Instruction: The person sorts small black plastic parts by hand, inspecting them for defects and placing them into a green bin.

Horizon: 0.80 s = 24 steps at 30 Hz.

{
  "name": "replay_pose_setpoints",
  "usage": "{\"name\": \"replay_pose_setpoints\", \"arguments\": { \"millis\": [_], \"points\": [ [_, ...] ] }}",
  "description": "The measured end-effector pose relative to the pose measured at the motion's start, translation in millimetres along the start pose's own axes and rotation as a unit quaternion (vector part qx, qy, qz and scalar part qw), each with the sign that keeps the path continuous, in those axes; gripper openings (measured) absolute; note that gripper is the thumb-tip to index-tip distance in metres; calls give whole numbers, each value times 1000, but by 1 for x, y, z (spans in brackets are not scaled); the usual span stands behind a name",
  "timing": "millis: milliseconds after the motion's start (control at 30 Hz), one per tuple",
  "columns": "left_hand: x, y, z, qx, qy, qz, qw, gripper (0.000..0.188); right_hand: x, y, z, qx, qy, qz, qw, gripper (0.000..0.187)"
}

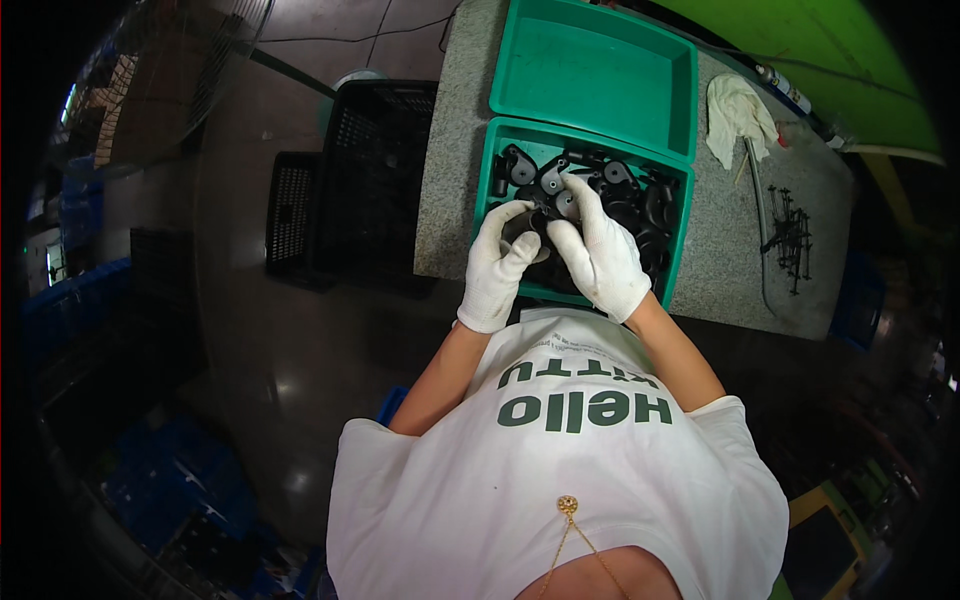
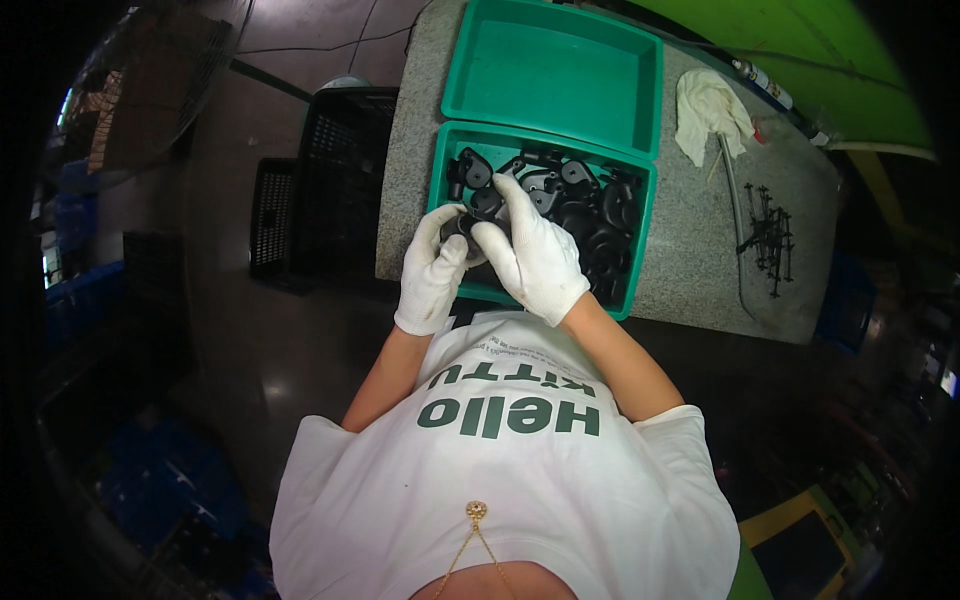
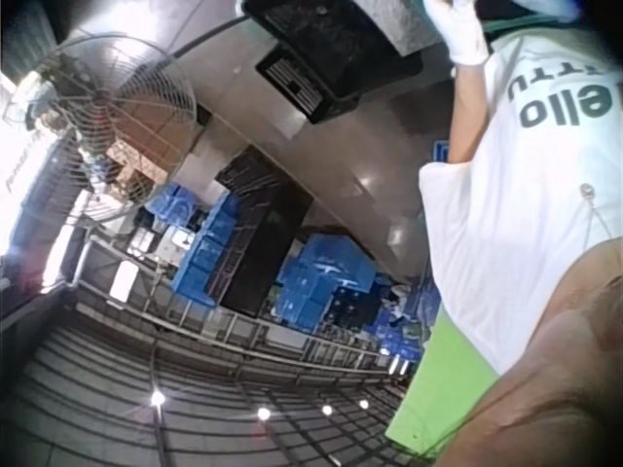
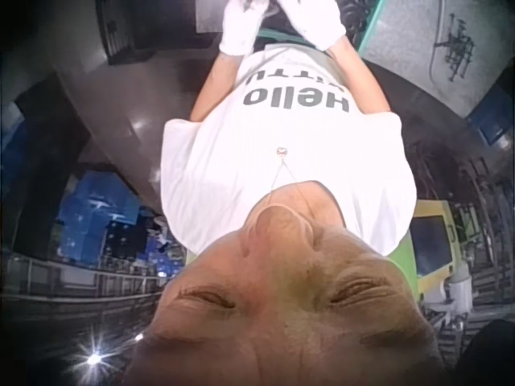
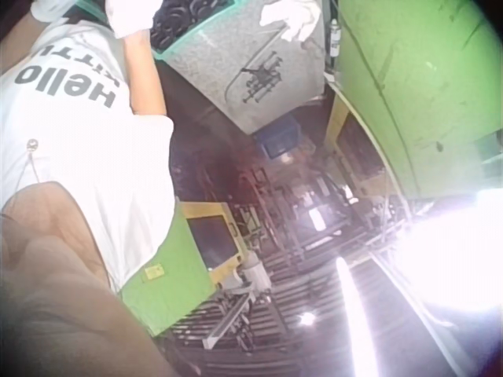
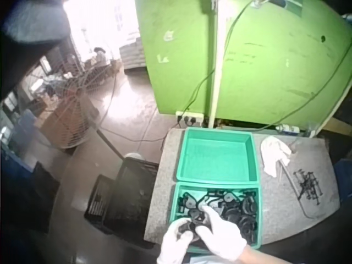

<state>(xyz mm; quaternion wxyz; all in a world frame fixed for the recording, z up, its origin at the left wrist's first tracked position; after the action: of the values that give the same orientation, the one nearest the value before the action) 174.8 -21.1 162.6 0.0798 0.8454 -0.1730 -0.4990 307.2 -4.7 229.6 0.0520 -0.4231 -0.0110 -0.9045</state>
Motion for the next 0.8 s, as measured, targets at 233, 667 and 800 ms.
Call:
{"name": "replay_pose_setpoints", "arguments": {
  "millis": [233,667,800],
  "points": [
    [3,2,-3,-28,20,-22,999,41,21,6,2,87,51,52,994,36],
    [9,3,2,-58,-4,-76,995,37,16,8,-4,76,18,64,995,34],
    [3,4,6,-82,-14,-106,991,32,9,6,-11,68,-8,34,997,31]
  ]
}}
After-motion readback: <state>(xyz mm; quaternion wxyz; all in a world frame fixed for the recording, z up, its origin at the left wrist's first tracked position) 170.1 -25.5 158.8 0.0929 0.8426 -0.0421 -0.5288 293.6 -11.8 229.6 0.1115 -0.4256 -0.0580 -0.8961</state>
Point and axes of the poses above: each hand's wrist, its own y-axis away from the middle knuckle, its own z-axis out of the back of the hand, x = y × z, the point moved 7 cm from there along -y, towards the middle knuckle, and after that the axes turned 1 degree about z, right-handed, at the moved point
